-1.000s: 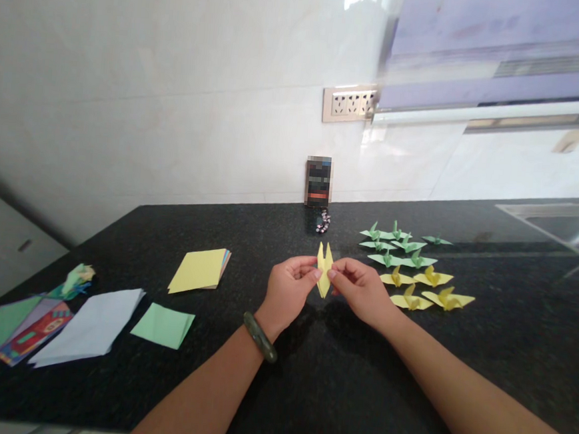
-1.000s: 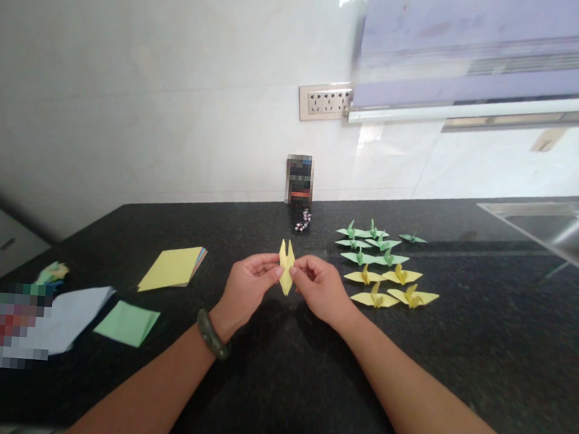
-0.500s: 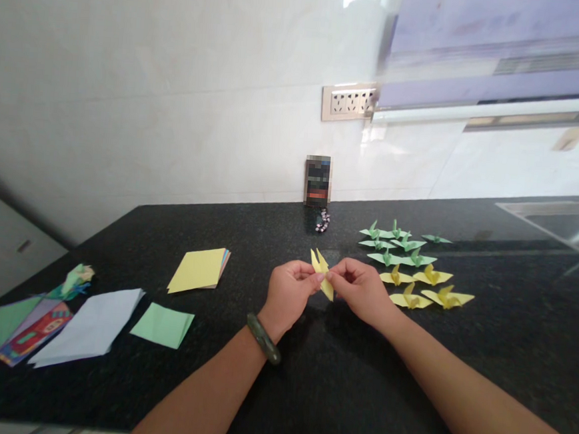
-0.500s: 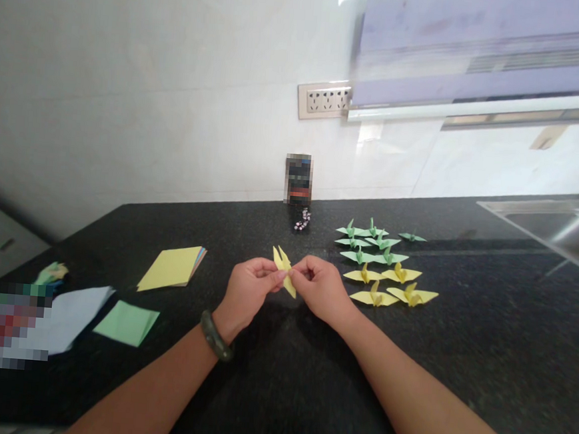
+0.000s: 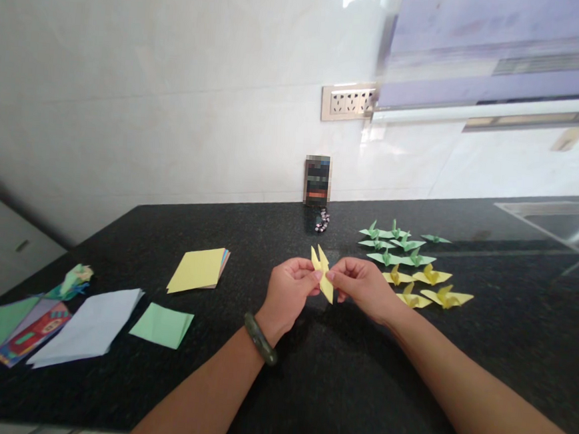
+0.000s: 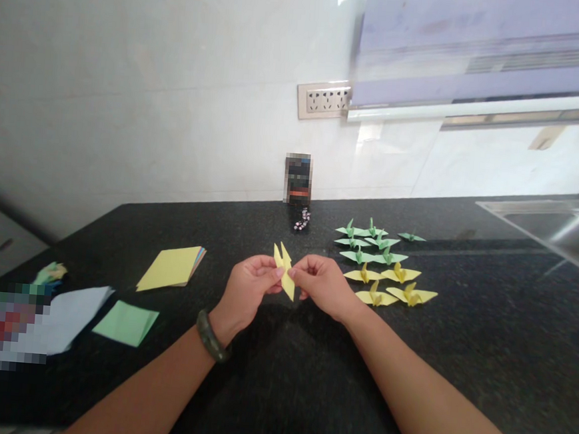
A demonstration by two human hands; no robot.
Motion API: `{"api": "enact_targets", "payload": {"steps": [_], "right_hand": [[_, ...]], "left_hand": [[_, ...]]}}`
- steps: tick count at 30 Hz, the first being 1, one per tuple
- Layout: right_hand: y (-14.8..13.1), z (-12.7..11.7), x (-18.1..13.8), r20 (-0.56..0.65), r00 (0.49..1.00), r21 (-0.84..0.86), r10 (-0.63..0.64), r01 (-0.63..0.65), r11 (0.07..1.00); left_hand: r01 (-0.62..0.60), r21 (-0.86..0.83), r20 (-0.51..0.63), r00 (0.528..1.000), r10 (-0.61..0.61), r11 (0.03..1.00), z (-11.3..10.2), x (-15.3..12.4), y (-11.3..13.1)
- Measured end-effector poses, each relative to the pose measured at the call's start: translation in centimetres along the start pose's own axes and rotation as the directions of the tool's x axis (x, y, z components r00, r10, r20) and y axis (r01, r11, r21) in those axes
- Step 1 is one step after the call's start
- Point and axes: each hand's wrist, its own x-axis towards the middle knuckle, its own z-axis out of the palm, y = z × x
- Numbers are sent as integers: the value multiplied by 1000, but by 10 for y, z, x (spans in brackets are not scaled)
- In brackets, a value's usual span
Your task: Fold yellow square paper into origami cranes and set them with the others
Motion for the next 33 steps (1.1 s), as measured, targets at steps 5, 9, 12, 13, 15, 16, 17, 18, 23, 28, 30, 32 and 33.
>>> {"api": "enact_targets", "payload": {"steps": [5, 9, 12, 13, 15, 16, 17, 18, 23, 28, 30, 32, 33], "right_hand": [[4, 6, -2, -82, 994, -148, -75, 62, 987], [8, 16, -6, -177, 975, -207, -135, 97, 974], [9, 20, -9, -208, 961, -227, -181, 133, 965], [9, 20, -9, -207, 957, -235, -202, 152, 960], [8, 20, -11, -193, 951, -234, -241, 194, 953], [7, 20, -11, -187, 949, -218, -255, 213, 952], [6, 19, -11, -185, 946, -194, -265, 230, 954], [5, 18, -11, -189, 943, -166, -275, 245, 955], [2, 16, -10, -210, 930, -110, -302, 284, 952], [0, 15, -9, -217, 907, -189, -360, 322, 928], [-1, 15, -9, -223, 905, -199, -363, 322, 926], [-1, 16, -9, -226, 907, -203, -354, 312, 928], [-2, 16, -9, -229, 908, -209, -352, 307, 928]], "left_hand": [[18, -22, 47, 999, -17, 1000, 1, -1, -1], [-5, -66, 39, 999, 8, 998, 1, 0, -5], [-42, -48, 22, 999, 43, 998, 1, 1, -7], [-52, -42, 16, 998, 53, 998, 0, 2, -7], [-62, -48, 19, 998, 63, 997, 0, 2, -7], [-61, -58, 31, 998, 63, 996, -1, 2, -6], [-56, -72, 48, 997, 60, 996, -1, 2, -5], [-46, -89, 69, 996, 52, 995, -2, 2, -5], [21, -126, 179, 984, 2, 992, -4, 2, -4], [-42, -76, 206, 977, 57, 996, -5, 2, -5], [-44, -84, 210, 976, 61, 995, -5, 2, -5], [-31, -90, 206, 977, 49, 995, -4, 2, -3], [-31, -87, 199, 979, 47, 996, -3, 1, -3]]}}
